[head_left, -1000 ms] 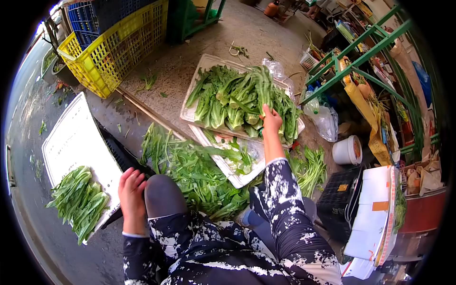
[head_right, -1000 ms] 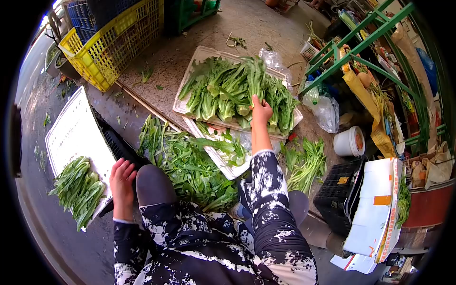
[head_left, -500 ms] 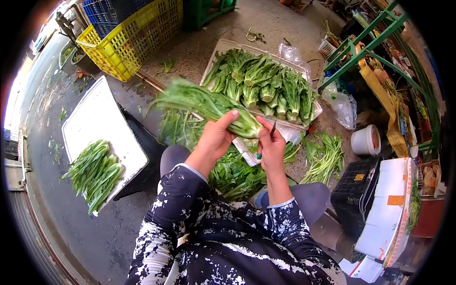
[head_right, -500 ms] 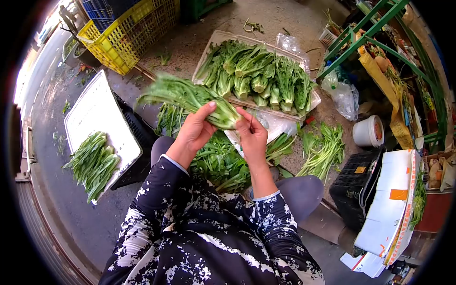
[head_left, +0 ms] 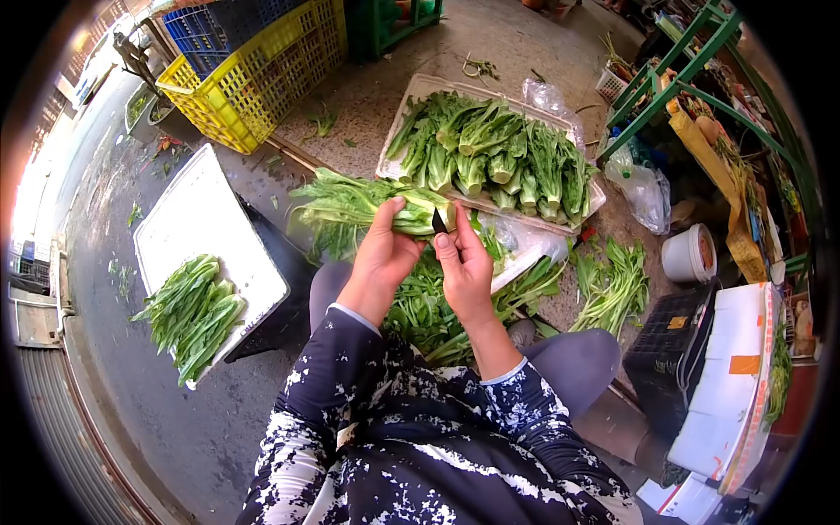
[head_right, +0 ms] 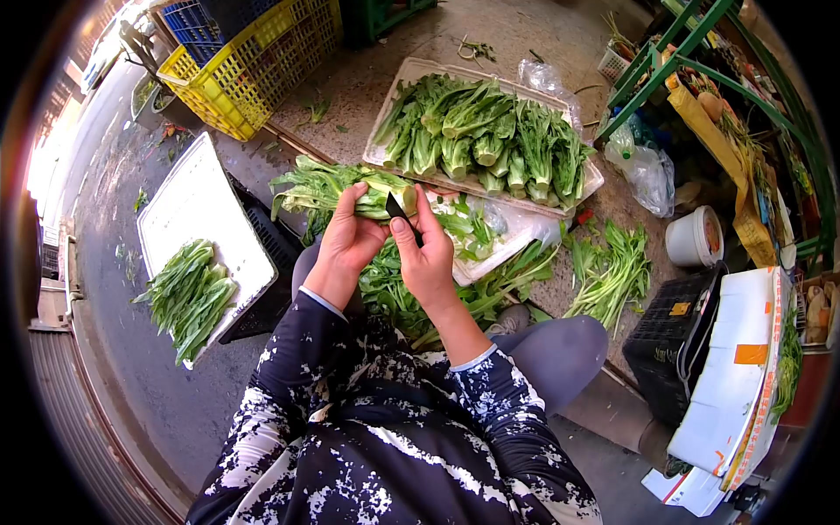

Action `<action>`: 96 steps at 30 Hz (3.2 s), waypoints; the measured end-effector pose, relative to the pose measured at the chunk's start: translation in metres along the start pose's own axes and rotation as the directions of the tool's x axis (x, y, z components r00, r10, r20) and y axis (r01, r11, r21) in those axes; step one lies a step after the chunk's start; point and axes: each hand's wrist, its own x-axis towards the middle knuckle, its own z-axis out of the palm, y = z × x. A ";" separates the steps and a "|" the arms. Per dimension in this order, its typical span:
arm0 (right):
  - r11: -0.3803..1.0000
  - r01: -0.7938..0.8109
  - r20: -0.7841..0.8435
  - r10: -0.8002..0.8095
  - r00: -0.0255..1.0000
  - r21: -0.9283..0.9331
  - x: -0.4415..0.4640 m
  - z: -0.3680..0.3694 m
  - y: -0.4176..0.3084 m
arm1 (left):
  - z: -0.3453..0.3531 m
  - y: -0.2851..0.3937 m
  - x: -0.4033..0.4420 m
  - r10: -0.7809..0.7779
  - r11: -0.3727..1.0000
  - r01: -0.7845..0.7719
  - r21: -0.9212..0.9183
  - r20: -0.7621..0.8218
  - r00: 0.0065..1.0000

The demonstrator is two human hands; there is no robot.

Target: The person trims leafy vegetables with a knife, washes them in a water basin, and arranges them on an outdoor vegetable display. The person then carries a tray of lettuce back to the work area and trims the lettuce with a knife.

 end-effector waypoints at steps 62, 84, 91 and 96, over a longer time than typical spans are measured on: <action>0.900 -0.398 -0.095 0.387 0.917 -0.175 0.004 0.038 0.076 | -0.077 0.045 -0.022 0.400 0.853 -0.355 0.381 -0.043 0.915; 0.229 -0.880 -0.219 0.914 0.341 -0.415 -0.061 -0.061 0.178 | -0.169 0.271 -0.034 0.881 0.459 -0.771 0.441 -0.115 0.459; 0.422 -0.793 -0.214 0.808 0.548 -0.439 -0.072 -0.049 0.147 | -0.283 0.361 -0.035 0.906 0.187 -0.181 0.966 -0.098 0.411; 0.669 -0.675 -0.339 0.585 0.737 -0.312 -0.007 -0.074 0.140 | -0.406 0.419 -0.056 0.626 -0.525 0.305 0.794 0.117 0.771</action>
